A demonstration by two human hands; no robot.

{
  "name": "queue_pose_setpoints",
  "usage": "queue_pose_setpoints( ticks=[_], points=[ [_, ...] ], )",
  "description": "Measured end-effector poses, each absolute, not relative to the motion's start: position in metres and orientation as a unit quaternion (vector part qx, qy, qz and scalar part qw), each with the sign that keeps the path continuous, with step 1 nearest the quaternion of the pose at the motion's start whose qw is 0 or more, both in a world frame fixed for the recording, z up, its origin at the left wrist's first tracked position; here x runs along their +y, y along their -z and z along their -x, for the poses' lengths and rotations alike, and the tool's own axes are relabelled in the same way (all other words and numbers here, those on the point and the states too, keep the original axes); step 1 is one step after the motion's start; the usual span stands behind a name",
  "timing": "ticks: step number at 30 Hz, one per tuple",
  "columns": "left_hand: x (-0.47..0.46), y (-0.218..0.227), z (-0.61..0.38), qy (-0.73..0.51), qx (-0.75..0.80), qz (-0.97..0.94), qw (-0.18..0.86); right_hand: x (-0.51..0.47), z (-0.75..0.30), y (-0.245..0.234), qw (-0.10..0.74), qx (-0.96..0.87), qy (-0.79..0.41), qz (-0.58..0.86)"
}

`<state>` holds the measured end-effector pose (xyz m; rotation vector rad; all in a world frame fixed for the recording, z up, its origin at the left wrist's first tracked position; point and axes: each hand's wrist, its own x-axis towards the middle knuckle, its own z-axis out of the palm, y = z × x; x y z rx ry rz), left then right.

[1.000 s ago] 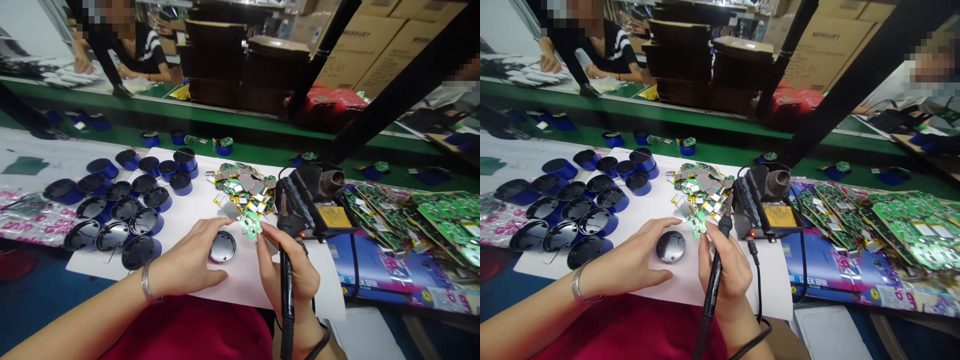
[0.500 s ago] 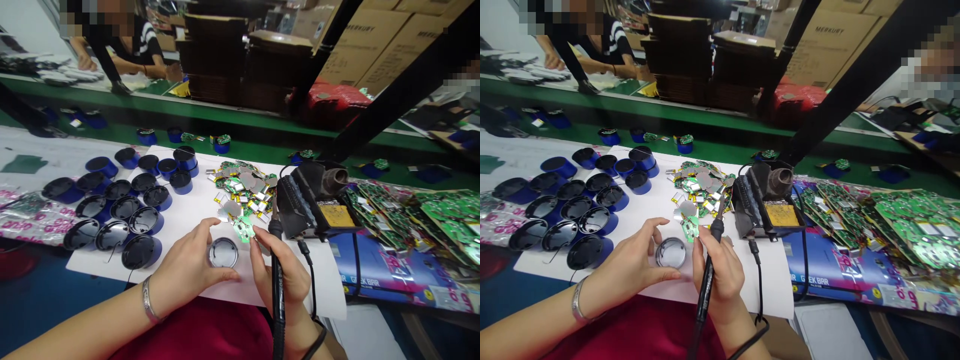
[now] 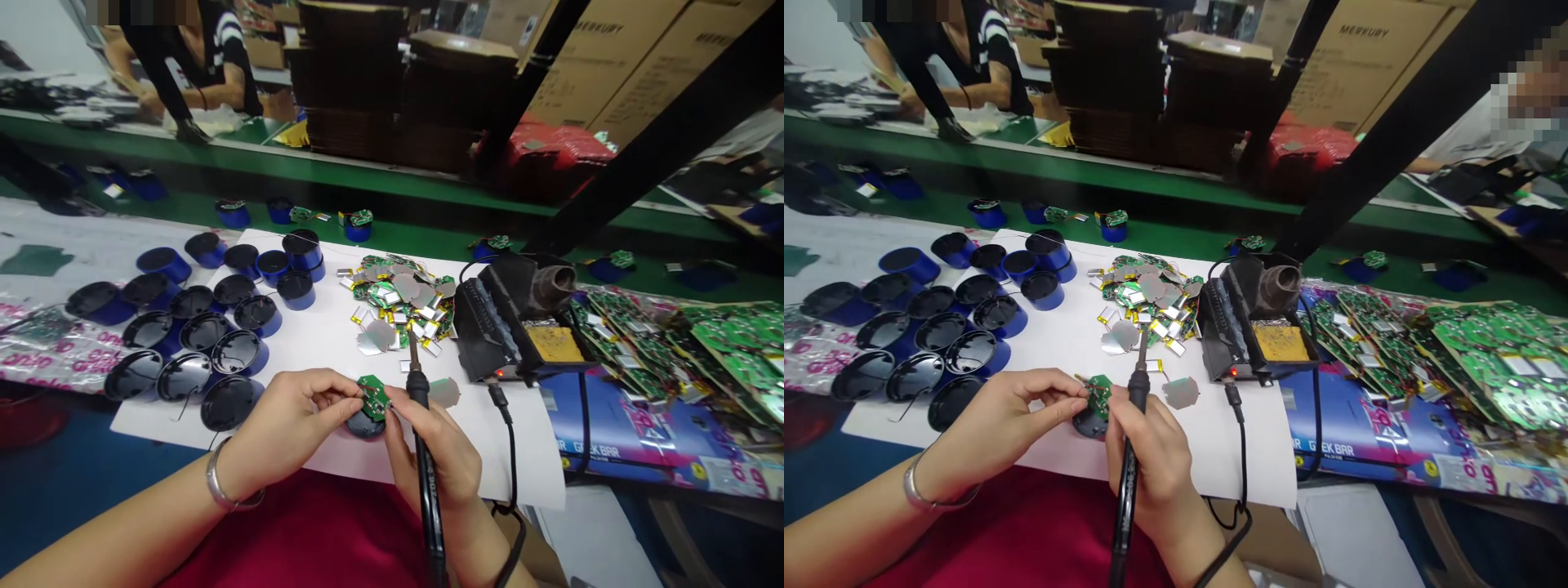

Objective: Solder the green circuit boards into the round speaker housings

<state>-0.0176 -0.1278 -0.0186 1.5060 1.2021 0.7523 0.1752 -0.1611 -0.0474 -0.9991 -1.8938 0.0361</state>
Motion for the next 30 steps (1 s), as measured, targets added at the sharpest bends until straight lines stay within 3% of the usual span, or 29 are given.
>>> queue_pose_setpoints(
  ticks=[10,22,30],
  points=[
    [-0.122,0.021,0.002,-0.316,0.468,-0.636,0.527,-0.156,-0.177,0.045,0.481,-0.782,-0.035,0.395],
    [-0.122,0.021,0.000,-0.292,0.467,-0.680,0.485,-0.148,-0.168,0.030,0.482,-0.726,-0.120,0.475],
    [-0.121,0.020,-0.003,-0.284,0.487,-0.667,0.487,-0.150,-0.166,0.030,0.488,-0.706,-0.115,0.500]
  ],
)
